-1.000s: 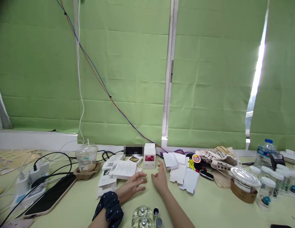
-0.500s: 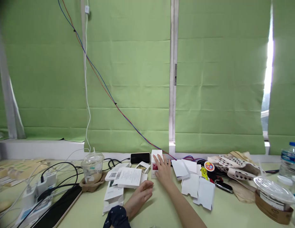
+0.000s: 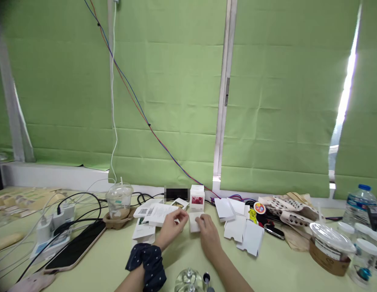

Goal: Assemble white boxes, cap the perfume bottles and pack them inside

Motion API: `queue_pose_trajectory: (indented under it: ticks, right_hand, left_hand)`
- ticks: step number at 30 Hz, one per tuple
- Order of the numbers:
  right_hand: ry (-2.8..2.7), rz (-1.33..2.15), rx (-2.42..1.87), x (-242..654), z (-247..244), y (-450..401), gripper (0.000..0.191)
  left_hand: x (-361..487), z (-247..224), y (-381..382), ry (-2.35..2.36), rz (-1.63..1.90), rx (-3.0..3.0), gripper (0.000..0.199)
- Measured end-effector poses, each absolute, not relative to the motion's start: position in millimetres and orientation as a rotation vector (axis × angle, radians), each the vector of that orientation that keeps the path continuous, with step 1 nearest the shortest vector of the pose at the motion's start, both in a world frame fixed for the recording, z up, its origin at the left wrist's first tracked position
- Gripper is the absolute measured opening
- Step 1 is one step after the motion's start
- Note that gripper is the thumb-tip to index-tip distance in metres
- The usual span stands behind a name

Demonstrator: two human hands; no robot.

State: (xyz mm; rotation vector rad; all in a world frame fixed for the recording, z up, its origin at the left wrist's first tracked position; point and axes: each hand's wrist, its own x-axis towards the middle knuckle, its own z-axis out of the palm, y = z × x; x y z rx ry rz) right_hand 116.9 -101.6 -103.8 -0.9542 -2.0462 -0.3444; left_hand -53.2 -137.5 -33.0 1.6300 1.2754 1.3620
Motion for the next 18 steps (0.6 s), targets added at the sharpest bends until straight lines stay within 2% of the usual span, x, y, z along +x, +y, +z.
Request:
queue_pose_trajectory:
  ticks: [3,7,14,18]
  right_hand:
    - [-2.012,-0.244,-0.905,116,-108,-106,0.057]
    - [-1.949,-0.107,-0.921,109,-113,-103,0.058]
    - [-1.947,-0.142,-0.822,106,-140,-65,0.053]
    - [-1.949,-0.131,-0.799,106,-145,-58,0.049]
  left_hand:
    - [-81,5,-104,1.517,1.423,1.745,0.012]
    - [-116,31,-46,1.717,1.203,1.906,0.030]
    - [-117,-7,12,1.811,0.700,2.132,0.030]
    - [-124,-9,27,1.912,0.487,2.279,0.031]
